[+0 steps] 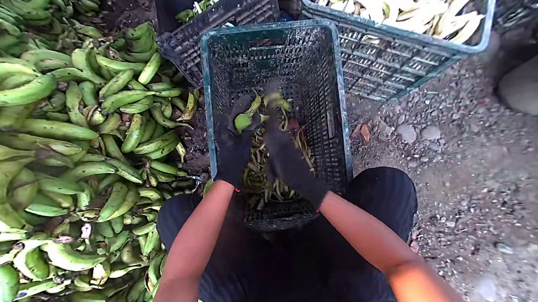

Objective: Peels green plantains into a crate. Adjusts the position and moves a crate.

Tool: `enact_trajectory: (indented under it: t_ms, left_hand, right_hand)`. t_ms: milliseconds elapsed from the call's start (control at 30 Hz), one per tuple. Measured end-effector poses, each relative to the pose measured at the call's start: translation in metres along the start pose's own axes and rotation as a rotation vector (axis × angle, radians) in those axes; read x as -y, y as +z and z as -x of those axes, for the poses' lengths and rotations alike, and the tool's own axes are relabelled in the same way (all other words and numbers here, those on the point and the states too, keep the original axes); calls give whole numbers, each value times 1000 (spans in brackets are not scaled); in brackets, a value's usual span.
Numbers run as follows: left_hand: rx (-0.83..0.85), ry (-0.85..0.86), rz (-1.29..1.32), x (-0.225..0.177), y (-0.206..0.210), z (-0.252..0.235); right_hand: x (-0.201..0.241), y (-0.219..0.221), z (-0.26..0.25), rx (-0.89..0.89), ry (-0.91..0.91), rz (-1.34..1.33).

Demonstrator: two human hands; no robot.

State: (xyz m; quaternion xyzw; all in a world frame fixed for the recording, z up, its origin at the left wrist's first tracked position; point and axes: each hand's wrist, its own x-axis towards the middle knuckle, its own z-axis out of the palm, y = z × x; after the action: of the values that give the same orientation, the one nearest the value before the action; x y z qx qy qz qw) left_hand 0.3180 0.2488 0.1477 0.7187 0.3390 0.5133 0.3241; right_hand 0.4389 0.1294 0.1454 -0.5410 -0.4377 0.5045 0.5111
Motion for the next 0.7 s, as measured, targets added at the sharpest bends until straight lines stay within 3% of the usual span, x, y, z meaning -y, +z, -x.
enact_trajectory:
  t_ms: [67, 133, 233, 367, 433, 567, 700]
  left_hand:
    - [-52, 4, 67, -9, -1, -7]
    - [-69, -2, 248, -9, -9, -18]
    - [-37, -137, 527, -5, -24, -30]
    - [50, -359, 589, -14, -40, -30]
    - [101, -437, 575, -24, -39, -29]
    - [221, -438, 453, -19, -28, -19]
    - [205, -523, 469, -13, -25, -16]
  right_hand:
    - [-38, 0, -4, 229, 522, 196]
    - [-41, 5, -12, 289, 688, 194]
    - [-20, -11, -21, 178, 446, 139]
    - [-10, -35, -19, 19, 2, 306]
    - [-7, -37, -26, -1, -131, 421]
    - [0, -33, -29, 0, -140, 781]
    - [5, -26, -16, -52, -195, 952]
